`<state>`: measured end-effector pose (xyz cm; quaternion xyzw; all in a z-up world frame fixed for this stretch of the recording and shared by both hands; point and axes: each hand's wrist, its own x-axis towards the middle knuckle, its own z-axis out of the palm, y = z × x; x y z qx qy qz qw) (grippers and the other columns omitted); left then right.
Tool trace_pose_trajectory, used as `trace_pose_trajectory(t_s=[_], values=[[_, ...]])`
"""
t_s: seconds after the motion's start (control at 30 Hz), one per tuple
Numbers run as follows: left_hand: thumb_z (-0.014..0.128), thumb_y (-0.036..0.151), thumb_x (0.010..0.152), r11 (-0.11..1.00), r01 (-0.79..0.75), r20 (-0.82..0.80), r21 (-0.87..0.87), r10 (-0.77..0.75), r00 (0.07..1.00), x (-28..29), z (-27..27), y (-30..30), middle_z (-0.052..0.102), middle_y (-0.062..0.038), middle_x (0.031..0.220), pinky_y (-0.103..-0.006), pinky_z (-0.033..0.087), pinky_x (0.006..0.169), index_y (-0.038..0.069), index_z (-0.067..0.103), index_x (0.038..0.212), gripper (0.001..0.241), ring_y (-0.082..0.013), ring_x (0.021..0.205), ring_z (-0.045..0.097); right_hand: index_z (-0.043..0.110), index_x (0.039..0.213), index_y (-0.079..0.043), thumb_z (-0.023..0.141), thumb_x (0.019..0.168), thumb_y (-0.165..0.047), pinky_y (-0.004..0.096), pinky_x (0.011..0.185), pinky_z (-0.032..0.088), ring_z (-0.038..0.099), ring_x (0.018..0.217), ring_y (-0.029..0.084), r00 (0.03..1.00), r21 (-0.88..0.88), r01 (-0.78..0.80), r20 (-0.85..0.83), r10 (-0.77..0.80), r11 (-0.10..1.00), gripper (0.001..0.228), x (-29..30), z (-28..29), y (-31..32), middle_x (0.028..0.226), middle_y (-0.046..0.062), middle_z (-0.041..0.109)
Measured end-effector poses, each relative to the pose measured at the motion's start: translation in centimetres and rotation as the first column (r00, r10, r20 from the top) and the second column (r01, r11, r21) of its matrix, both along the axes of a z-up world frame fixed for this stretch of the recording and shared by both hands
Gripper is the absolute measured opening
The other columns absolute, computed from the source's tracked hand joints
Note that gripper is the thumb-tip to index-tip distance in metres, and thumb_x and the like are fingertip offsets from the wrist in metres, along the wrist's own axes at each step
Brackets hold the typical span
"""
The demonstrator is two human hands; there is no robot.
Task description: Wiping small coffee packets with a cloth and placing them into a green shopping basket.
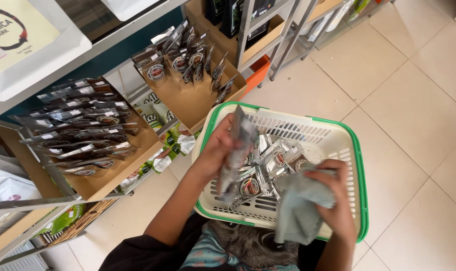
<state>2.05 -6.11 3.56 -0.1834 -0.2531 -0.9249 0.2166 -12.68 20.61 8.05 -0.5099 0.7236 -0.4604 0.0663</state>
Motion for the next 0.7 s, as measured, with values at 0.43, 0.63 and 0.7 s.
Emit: trace_pose_trajectory(t_s=[0.43, 0.63, 0.7], values=[[0.072, 0.025, 0.098, -0.002, -0.220, -0.063, -0.975, 0.960, 0.274, -2.6, -5.0, -9.2, 0.049, -0.020, 0.131, -0.0403, 0.052, 0.093, 0.005, 0.049, 0.125, 0.040, -0.0311, 0.132, 0.049, 0.055, 0.125, 0.000, 0.081, 0.084, 0.009, 0.031, 0.108, 0.050, 0.057, 0.115, 0.017, 0.869, -0.269, 0.493, 0.107, -0.483, 0.827, 0.050, -3.7, -2.3, 5.0, 0.129, 0.011, 0.056], [0.081, 0.005, 0.083, -0.186, -0.155, -0.145, -0.970, 0.958, -0.247, -5.0, -17.3, -23.7, 0.052, -0.015, 0.128, -0.0457, 0.047, 0.109, 0.008, 0.060, 0.116, 0.039, -0.0338, 0.127, 0.055, 0.053, 0.123, 0.002, 0.084, 0.091, 0.006, 0.031, 0.110, 0.050, 0.057, 0.117, 0.018, 0.880, -0.222, 0.474, 0.127, -0.457, 0.852, 0.045, -3.7, -4.8, 5.4, 0.126, 0.011, 0.055], [0.085, 0.007, 0.078, -0.140, -0.005, -0.135, -0.990, 0.963, -0.235, -5.9, -18.5, -25.8, 0.054, -0.017, 0.125, -0.0475, 0.043, 0.105, 0.005, 0.059, 0.116, 0.046, -0.0396, 0.124, 0.052, 0.055, 0.126, 0.001, 0.082, 0.086, 0.003, 0.031, 0.105, 0.053, 0.061, 0.121, 0.019, 0.877, -0.185, 0.476, 0.171, -0.449, 0.860, 0.048, -3.3, -4.3, 4.8, 0.129, 0.012, 0.058]])
